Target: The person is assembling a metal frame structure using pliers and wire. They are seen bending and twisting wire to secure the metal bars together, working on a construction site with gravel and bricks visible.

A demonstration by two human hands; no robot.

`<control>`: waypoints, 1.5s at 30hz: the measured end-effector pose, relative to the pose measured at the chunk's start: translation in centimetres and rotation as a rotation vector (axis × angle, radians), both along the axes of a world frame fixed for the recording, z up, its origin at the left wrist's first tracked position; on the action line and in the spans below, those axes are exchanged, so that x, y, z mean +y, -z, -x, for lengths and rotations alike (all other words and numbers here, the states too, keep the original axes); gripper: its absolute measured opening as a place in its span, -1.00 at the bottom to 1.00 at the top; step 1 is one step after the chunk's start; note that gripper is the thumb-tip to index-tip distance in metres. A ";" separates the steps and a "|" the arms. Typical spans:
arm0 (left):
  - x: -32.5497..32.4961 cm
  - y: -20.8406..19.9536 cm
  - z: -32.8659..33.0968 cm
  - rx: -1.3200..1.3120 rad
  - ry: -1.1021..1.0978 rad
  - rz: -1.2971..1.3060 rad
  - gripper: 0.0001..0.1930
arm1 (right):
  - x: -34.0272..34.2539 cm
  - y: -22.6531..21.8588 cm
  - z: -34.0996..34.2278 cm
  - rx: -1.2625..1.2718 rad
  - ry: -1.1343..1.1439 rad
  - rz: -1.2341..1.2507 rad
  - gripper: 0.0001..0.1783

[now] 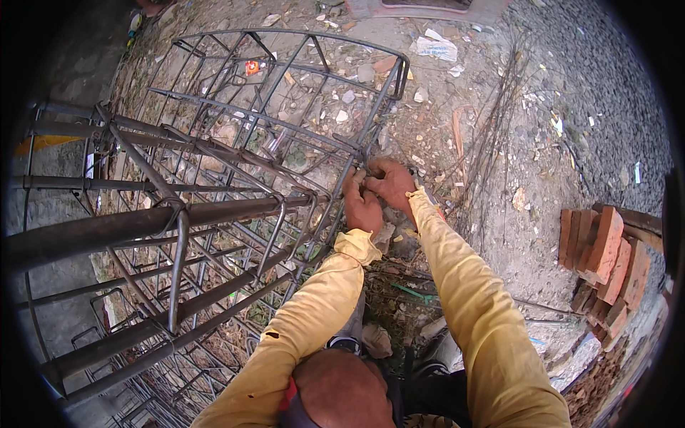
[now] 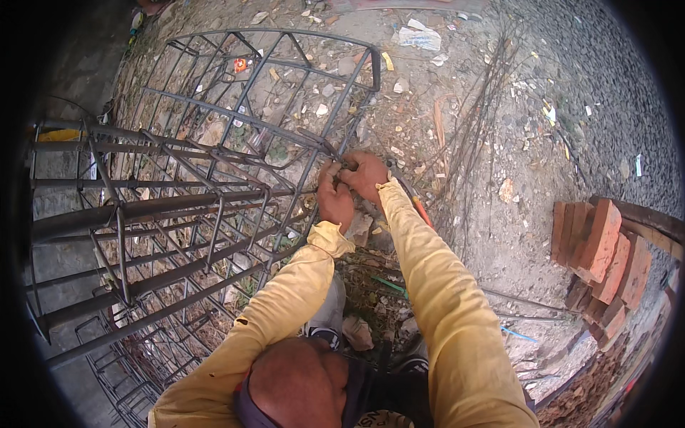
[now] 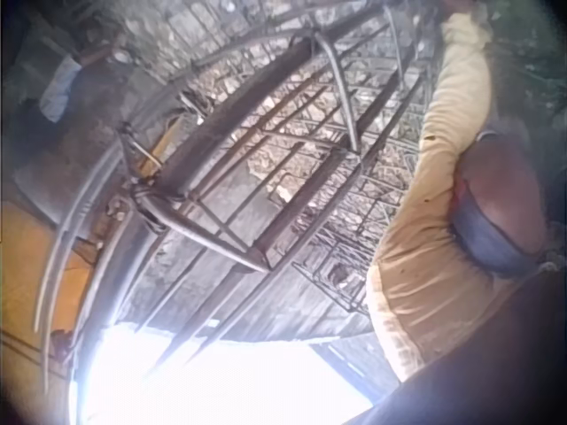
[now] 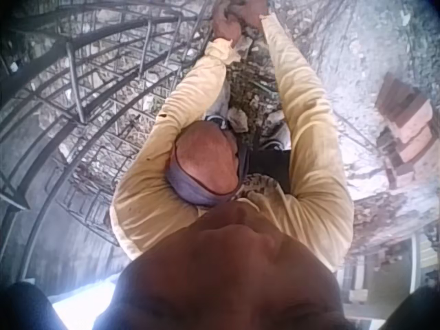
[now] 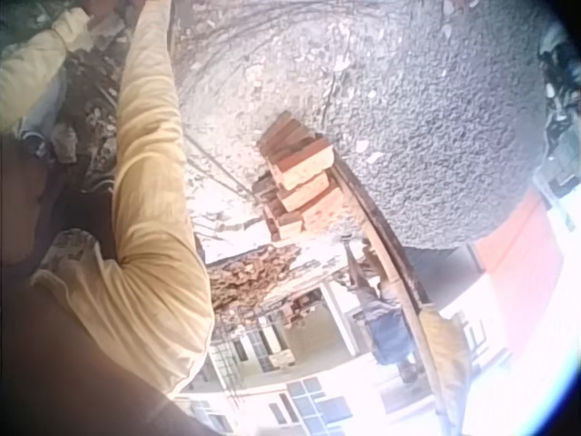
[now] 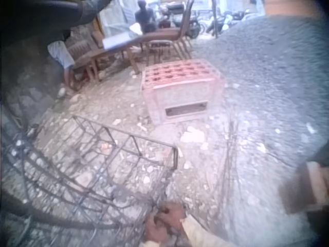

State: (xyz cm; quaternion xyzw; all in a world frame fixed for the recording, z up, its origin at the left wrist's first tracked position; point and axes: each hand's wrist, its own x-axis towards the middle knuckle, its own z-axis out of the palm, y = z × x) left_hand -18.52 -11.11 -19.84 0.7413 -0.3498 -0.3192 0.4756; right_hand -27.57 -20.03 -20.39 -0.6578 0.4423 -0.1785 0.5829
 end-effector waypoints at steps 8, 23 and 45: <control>0.0 -1.7 -0.8 -0.094 0.029 -0.071 -0.53 | 1.8 -2.1 -1.1 0.246 0.112 0.290 -0.72; 1.4 -2.9 -2.2 -0.301 0.248 -0.119 -0.47 | 2.3 -3.7 -2.1 0.524 -0.057 0.427 -0.73; 1.5 3.2 -1.8 0.172 0.202 0.090 -0.47 | 3.5 -1.6 -2.1 0.213 0.257 0.452 -0.82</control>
